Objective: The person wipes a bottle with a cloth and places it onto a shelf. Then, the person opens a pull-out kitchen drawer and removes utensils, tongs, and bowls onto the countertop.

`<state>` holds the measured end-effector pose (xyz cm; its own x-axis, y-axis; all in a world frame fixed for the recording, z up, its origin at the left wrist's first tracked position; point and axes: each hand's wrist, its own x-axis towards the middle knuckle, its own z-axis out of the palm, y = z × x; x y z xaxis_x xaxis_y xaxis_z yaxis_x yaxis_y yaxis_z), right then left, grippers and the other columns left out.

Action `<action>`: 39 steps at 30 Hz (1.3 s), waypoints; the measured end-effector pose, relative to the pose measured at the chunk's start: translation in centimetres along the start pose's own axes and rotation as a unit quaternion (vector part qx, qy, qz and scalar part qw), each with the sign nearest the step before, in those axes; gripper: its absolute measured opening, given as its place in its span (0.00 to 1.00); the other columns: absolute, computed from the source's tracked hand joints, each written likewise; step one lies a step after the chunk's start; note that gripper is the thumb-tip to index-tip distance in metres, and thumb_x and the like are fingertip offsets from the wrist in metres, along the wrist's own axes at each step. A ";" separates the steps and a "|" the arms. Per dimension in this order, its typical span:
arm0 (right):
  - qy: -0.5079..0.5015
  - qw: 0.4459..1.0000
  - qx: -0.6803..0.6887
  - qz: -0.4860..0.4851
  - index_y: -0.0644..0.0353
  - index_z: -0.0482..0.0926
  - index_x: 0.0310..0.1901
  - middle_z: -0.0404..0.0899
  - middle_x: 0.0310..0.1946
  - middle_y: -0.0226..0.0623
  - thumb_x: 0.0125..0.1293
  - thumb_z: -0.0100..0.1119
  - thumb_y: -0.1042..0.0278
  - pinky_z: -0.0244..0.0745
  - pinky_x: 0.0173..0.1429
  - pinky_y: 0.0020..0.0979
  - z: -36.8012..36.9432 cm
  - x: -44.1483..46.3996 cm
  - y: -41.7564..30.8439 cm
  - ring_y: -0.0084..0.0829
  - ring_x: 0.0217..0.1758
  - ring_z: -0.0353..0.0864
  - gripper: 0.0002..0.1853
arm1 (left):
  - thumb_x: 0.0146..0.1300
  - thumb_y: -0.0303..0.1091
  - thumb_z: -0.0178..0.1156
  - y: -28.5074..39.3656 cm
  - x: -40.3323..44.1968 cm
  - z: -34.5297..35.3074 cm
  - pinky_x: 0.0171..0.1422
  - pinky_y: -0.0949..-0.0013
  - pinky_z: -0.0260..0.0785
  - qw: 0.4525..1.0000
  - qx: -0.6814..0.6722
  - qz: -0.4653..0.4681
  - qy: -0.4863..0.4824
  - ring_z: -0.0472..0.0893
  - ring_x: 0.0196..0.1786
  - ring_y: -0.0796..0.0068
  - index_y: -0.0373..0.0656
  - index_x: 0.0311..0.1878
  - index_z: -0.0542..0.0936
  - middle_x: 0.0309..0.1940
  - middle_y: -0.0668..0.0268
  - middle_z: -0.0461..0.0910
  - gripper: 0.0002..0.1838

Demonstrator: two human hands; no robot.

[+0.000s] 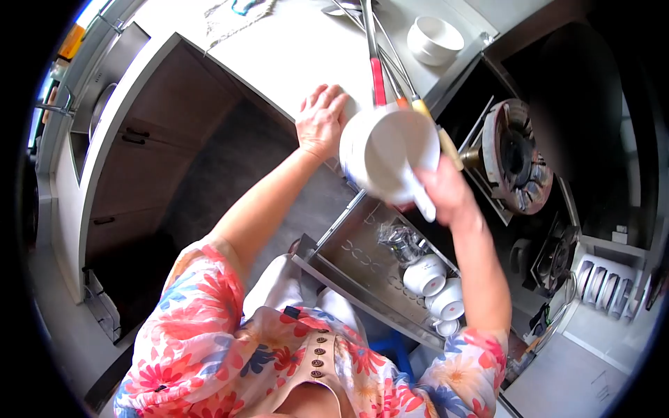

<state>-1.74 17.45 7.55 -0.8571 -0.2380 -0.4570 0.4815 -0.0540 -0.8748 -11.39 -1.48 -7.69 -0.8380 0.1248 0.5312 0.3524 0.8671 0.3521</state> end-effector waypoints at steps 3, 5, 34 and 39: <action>0.029 0.998 -0.053 -0.008 0.74 0.73 0.44 0.79 0.33 0.49 0.62 0.52 0.67 0.82 0.29 0.34 1.0 7.0 -3.8 0.38 0.28 0.83 0.16 | 0.45 0.33 0.56 0.1 0.1 -0.3 0.61 0.59 0.60 1.000 -0.009 -0.005 -0.009 0.67 0.58 0.62 0.49 0.44 0.77 0.52 0.65 0.72 0.18; 0.024 0.998 -0.062 0.010 0.74 0.74 0.42 0.80 0.32 0.52 0.63 0.49 0.67 0.82 0.31 0.36 1.7 12.2 -4.9 0.40 0.29 0.83 0.15 | 0.44 0.33 0.56 0.3 0.2 -0.6 0.60 0.58 0.60 0.999 -0.033 -0.007 -0.010 0.68 0.57 0.62 0.49 0.43 0.77 0.51 0.64 0.72 0.18; 0.039 0.960 -0.038 0.275 0.65 0.70 0.53 0.79 0.40 0.41 0.57 0.60 0.59 0.76 0.33 0.25 0.0 -7.8 23.3 0.31 0.37 0.82 0.25 | 0.53 0.31 0.52 1.0 0.8 -2.2 0.58 0.61 0.62 0.999 -0.025 0.033 0.005 0.70 0.55 0.59 0.45 0.41 0.79 0.47 0.63 0.75 0.12; 0.338 0.853 -0.325 0.228 0.58 0.73 0.50 0.78 0.43 0.45 0.51 0.58 0.55 0.69 0.53 0.34 -12.7 -8.3 41.7 0.42 0.49 0.76 0.25 | 0.56 0.32 0.51 1.1 0.8 -1.6 0.58 0.62 0.63 0.999 -0.020 0.033 -0.012 0.70 0.54 0.58 0.44 0.43 0.79 0.48 0.61 0.75 0.13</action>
<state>23.10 29.48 -27.14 -0.6230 0.5353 -0.5703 0.7784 0.4957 -0.3851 -10.99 -1.21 -5.71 -0.8221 0.1923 0.5359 0.4223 0.8372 0.3475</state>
